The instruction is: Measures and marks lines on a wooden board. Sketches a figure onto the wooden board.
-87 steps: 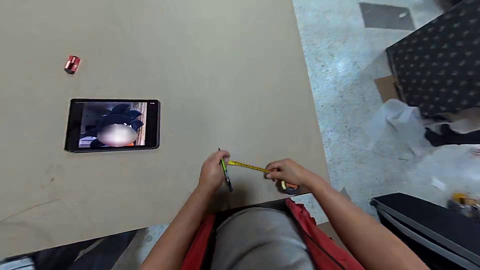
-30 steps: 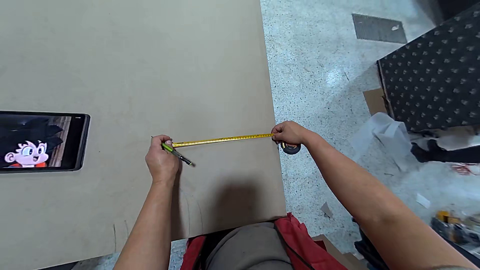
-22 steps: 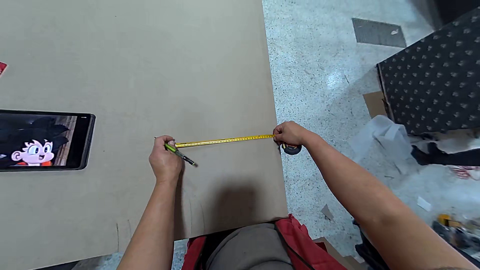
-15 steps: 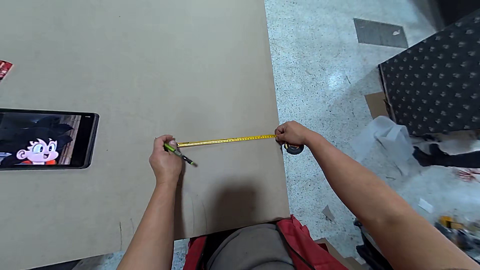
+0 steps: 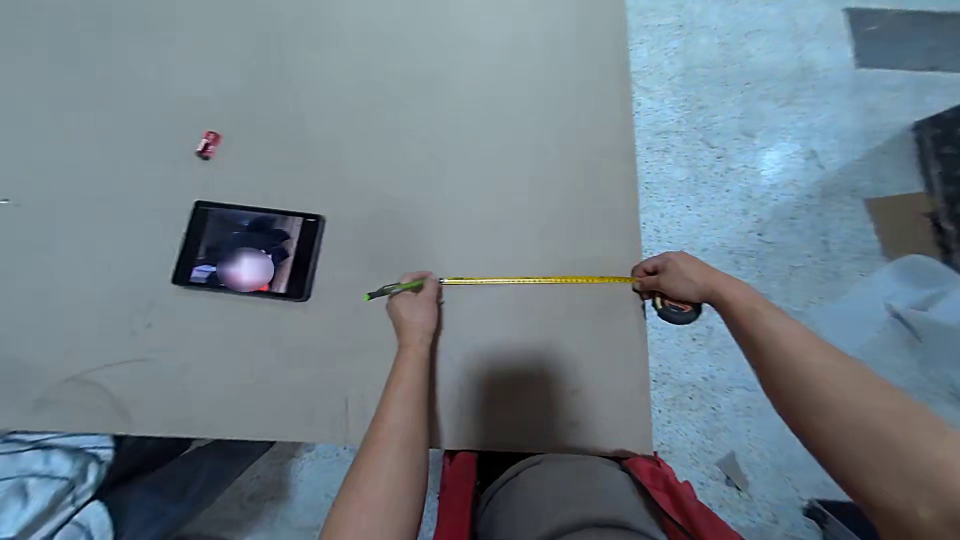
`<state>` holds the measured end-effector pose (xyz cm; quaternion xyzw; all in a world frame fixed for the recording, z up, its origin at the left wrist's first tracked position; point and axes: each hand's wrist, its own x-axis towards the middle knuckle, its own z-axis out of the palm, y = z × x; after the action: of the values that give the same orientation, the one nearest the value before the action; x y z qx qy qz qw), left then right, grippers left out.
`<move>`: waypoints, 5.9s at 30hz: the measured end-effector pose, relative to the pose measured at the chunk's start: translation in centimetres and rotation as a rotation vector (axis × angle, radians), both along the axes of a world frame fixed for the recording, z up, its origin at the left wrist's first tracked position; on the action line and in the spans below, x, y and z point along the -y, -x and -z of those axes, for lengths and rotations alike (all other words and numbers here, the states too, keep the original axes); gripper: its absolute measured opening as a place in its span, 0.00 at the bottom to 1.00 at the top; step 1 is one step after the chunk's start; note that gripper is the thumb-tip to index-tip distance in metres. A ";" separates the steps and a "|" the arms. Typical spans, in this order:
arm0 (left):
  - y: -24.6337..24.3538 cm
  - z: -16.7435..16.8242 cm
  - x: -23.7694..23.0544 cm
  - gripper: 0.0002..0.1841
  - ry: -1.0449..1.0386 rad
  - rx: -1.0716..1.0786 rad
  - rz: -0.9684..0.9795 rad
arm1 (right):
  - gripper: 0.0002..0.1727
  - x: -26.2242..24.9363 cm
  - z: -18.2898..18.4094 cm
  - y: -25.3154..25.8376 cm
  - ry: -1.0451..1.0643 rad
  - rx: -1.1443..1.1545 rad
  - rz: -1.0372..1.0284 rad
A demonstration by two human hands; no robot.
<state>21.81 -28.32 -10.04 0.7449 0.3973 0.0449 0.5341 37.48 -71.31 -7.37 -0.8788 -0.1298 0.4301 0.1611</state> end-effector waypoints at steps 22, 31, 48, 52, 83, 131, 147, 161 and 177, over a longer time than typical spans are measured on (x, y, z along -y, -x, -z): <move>-11.9 -1.1 -1.6 0.09 -0.225 -0.252 0.184 | 0.14 -2.1 -0.3 -8.0 0.049 0.104 0.077; 6.2 -0.8 -0.2 0.11 -0.139 -0.072 0.209 | 0.12 1.8 0.6 11.5 -0.036 -0.035 0.172; 2.3 2.2 -7.5 0.24 -0.598 0.283 1.426 | 0.12 -28.3 1.5 43.5 -0.520 -0.168 1.338; 1.6 2.9 -9.4 0.25 -0.700 0.285 1.463 | 0.12 -33.0 3.2 42.3 -0.636 -0.193 1.486; 0.6 3.0 -8.7 0.29 -0.692 0.156 1.367 | 0.10 -36.2 4.6 44.2 -0.511 -0.042 1.576; -11.3 1.0 -9.2 0.08 -0.190 0.040 0.798 | 0.09 -36.3 2.6 42.1 -0.314 -0.149 1.530; -10.0 2.3 -10.7 0.08 -0.057 0.131 0.660 | 0.09 -33.6 2.2 44.3 -0.535 -0.092 1.596; -10.1 2.4 -9.3 0.07 0.172 0.232 0.580 | 0.13 -24.6 -1.0 52.2 -0.810 0.146 1.814; 14.2 0.9 -14.2 0.09 0.156 0.240 -0.009 | 0.16 -6.9 0.2 38.9 -0.745 0.009 1.293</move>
<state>7.61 -14.11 -10.89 0.6888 0.3363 0.1050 0.6336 -1.40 -64.42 -7.55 -0.6686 0.2752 0.1735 0.6687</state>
